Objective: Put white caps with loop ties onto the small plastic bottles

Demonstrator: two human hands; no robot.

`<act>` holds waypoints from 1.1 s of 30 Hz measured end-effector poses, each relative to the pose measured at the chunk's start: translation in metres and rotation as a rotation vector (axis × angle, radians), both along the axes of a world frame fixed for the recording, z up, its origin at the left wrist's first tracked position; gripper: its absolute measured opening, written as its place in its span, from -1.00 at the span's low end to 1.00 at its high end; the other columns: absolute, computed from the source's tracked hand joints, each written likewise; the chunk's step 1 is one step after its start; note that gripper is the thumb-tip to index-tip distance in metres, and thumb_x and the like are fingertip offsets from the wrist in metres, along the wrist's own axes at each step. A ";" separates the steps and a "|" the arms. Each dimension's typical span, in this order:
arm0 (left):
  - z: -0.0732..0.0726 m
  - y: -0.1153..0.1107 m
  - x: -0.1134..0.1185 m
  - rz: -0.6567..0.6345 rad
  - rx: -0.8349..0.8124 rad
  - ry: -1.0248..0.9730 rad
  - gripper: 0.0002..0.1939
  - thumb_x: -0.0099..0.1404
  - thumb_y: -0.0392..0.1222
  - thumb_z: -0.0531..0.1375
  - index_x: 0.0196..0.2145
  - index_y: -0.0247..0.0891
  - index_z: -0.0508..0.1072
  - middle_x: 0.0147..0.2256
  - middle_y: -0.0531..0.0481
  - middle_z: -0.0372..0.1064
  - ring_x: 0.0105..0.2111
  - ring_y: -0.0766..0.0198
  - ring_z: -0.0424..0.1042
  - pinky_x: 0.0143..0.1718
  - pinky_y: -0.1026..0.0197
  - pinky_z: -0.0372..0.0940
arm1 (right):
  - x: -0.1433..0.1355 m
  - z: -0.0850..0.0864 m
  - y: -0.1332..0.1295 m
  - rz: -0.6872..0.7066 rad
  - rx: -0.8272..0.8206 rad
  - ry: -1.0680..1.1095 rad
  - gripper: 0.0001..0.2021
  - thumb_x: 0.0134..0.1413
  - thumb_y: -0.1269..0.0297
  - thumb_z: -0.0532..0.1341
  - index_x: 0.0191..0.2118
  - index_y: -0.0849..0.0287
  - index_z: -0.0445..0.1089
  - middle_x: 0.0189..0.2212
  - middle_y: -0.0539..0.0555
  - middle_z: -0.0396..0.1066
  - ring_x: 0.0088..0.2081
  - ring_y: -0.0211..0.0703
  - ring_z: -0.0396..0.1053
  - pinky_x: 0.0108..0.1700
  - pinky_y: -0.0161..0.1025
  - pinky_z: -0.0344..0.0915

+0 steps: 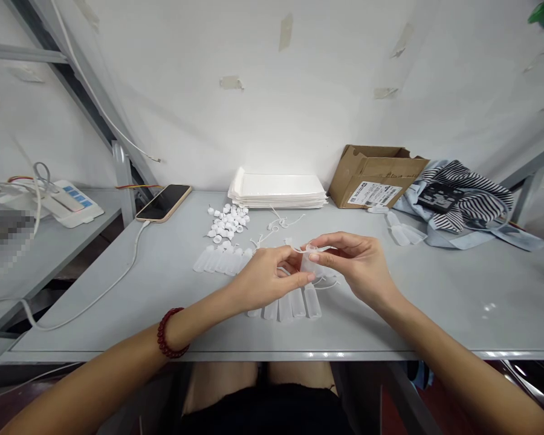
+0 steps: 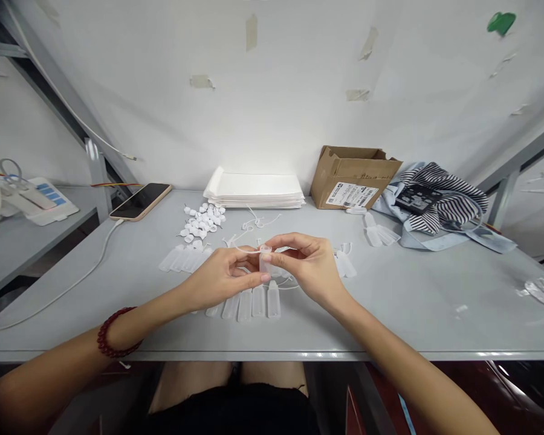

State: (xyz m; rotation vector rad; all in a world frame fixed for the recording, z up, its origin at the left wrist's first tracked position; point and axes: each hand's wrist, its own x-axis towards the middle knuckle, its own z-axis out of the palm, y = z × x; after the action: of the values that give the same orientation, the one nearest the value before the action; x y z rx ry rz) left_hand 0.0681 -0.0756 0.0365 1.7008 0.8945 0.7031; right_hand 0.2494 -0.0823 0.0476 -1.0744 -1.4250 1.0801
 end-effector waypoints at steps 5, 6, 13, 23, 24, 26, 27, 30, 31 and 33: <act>0.002 -0.002 -0.001 -0.051 0.023 0.047 -0.83 0.25 -0.11 0.17 -0.32 -0.27 0.47 -0.45 0.06 0.39 -0.42 0.31 0.41 -0.39 0.28 0.31 | 0.001 0.001 0.000 0.110 -0.014 -0.024 -0.86 -0.14 0.27 0.40 -0.37 0.12 0.52 -0.38 0.02 0.54 -0.36 -0.16 0.48 -0.31 -0.22 0.44; 0.003 -0.003 -0.001 -0.051 0.019 0.043 -0.83 0.25 -0.12 0.17 -0.32 -0.27 0.47 -0.46 0.07 0.38 -0.44 0.32 0.40 -0.40 0.29 0.30 | 0.002 0.001 0.001 0.131 -0.017 -0.025 -0.86 -0.12 0.27 0.39 -0.36 0.13 0.52 -0.37 0.02 0.53 -0.34 -0.17 0.48 -0.29 -0.22 0.44; 0.008 -0.003 0.001 -0.007 -0.051 -0.026 -0.82 0.23 -0.12 0.20 -0.35 -0.32 0.46 -0.50 0.06 0.36 -0.44 0.32 0.42 -0.36 0.30 0.33 | 0.005 0.002 0.003 0.112 0.041 -0.047 -0.84 -0.07 0.23 0.36 -0.30 0.11 0.52 -0.30 0.04 0.53 -0.28 -0.17 0.46 -0.23 -0.22 0.42; 0.011 -0.006 0.003 0.029 -0.107 -0.084 -0.83 0.20 -0.14 0.23 -0.37 -0.32 0.46 -0.52 0.07 0.37 -0.49 0.37 0.40 -0.40 0.32 0.35 | 0.006 0.003 0.007 0.071 -0.015 -0.065 -0.85 -0.04 0.18 0.33 -0.35 0.13 0.52 -0.41 0.01 0.49 -0.42 -0.26 0.38 -0.32 -0.27 0.36; 0.010 -0.006 0.002 0.038 -0.113 -0.100 -0.83 0.20 -0.14 0.23 -0.38 -0.32 0.46 -0.52 0.08 0.36 -0.50 0.37 0.40 -0.41 0.32 0.36 | 0.007 0.003 0.008 0.076 -0.031 -0.075 -0.84 -0.03 0.17 0.33 -0.35 0.13 0.52 -0.42 0.00 0.48 -0.43 -0.27 0.37 -0.33 -0.27 0.35; 0.010 -0.006 0.002 0.053 -0.120 -0.123 -0.82 0.18 -0.13 0.25 -0.37 -0.32 0.46 -0.53 0.08 0.36 -0.51 0.37 0.39 -0.42 0.31 0.36 | 0.007 0.003 0.008 0.083 -0.049 -0.092 -0.81 -0.03 0.14 0.32 -0.35 0.14 0.52 -0.45 0.00 0.47 -0.44 -0.26 0.35 -0.33 -0.26 0.34; 0.010 -0.006 0.002 0.057 -0.119 -0.126 -0.82 0.17 -0.12 0.25 -0.37 -0.32 0.47 -0.53 0.08 0.35 -0.51 0.37 0.38 -0.43 0.31 0.36 | 0.007 0.003 0.008 0.084 -0.050 -0.099 -0.80 -0.04 0.12 0.32 -0.34 0.15 0.52 -0.45 0.01 0.46 -0.43 -0.25 0.35 -0.32 -0.25 0.34; 0.009 -0.006 0.001 0.063 -0.085 -0.093 -0.79 0.17 -0.09 0.25 -0.38 -0.32 0.45 -0.53 0.07 0.34 -0.53 0.37 0.36 -0.47 0.31 0.33 | 0.006 0.004 0.006 0.093 -0.043 -0.117 -0.77 -0.02 0.10 0.30 -0.32 0.16 0.52 -0.43 0.03 0.46 -0.41 -0.22 0.35 -0.30 -0.22 0.32; 0.008 -0.007 0.001 0.071 -0.060 -0.070 -0.78 0.17 -0.08 0.25 -0.38 -0.31 0.45 -0.54 0.08 0.34 -0.54 0.37 0.35 -0.49 0.32 0.30 | 0.005 0.004 0.006 0.102 -0.039 -0.120 -0.77 -0.01 0.10 0.30 -0.31 0.16 0.52 -0.41 0.04 0.47 -0.40 -0.21 0.35 -0.29 -0.21 0.32; 0.008 -0.007 0.001 0.097 0.003 -0.023 -0.77 0.16 -0.06 0.25 -0.41 -0.31 0.43 -0.55 0.09 0.32 -0.55 0.38 0.33 -0.53 0.33 0.25 | 0.004 0.005 0.005 0.132 -0.031 -0.123 -0.77 0.01 0.11 0.28 -0.30 0.16 0.51 -0.36 0.06 0.48 -0.37 -0.20 0.35 -0.28 -0.21 0.32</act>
State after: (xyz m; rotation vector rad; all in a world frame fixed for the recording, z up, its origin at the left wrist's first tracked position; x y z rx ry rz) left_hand 0.0692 -0.0829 0.0442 1.6571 0.9652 0.7873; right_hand 0.2537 -0.0777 0.0531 -1.0968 -1.5999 1.1496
